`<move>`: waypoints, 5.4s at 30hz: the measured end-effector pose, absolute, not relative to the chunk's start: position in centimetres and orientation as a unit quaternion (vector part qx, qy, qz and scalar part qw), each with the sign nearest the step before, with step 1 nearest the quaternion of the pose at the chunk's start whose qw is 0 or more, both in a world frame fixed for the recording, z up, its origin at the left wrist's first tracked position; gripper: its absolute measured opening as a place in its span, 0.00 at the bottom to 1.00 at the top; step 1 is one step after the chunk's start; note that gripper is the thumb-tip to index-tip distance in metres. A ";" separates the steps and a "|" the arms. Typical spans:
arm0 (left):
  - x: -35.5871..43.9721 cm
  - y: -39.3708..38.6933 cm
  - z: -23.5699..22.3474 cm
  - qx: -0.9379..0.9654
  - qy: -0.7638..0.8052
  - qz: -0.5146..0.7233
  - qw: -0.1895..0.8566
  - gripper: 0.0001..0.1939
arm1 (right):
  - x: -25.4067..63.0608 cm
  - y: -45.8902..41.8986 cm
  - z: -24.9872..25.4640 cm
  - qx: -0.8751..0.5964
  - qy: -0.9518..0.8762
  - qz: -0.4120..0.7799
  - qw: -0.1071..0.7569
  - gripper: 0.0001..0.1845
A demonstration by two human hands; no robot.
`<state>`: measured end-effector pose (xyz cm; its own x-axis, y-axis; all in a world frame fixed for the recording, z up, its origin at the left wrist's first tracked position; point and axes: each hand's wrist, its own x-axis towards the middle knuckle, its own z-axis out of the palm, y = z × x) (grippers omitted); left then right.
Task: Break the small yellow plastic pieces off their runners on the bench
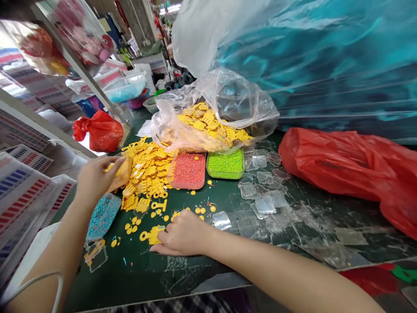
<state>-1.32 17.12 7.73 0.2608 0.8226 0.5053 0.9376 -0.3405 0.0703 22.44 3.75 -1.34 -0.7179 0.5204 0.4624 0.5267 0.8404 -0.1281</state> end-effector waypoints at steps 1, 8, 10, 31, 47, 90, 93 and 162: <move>0.7 17.0 7.7 -0.816 -0.526 -0.225 0.083 0.24 | 22.4 3.7 -1.3 -0.284 -0.926 -0.012 0.249 0.28; 13.4 17.2 7.1 -0.953 -0.300 -0.012 -0.040 0.13 | 22.2 3.5 -1.6 -0.264 -0.922 -0.036 0.281 0.28; 14.8 18.1 6.7 -0.957 -0.286 0.026 -0.050 0.08 | 22.1 3.5 -1.8 -0.260 -0.916 -0.040 0.304 0.28; 11.4 12.1 7.7 -0.918 -0.341 -0.183 -0.088 0.12 | 23.1 3.9 -0.5 -0.259 -0.929 -0.017 0.263 0.17; 1.9 1.7 0.1 -0.825 -0.467 -0.244 -0.204 0.13 | 23.2 4.1 -0.3 -0.229 -0.959 0.040 0.163 0.12; 28.1 18.1 6.4 -0.951 -0.305 0.050 0.004 0.13 | 20.8 4.8 -1.8 -0.022 -0.949 -0.056 0.309 0.18; 29.5 18.7 6.0 -0.941 -0.334 0.051 0.018 0.14 | 20.8 5.2 -1.5 -0.027 -0.956 -0.036 0.292 0.18; 1.1 0.3 -0.3 -0.807 -0.418 -0.406 -0.090 0.09 | 22.4 3.5 0.2 -0.256 -0.871 0.257 0.331 0.14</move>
<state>1.13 0.31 -0.35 0.3195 0.7488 0.5806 0.6022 -0.6336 0.4857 22.38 3.53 0.16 -0.6497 0.6166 0.4446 0.2759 0.7363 -0.6179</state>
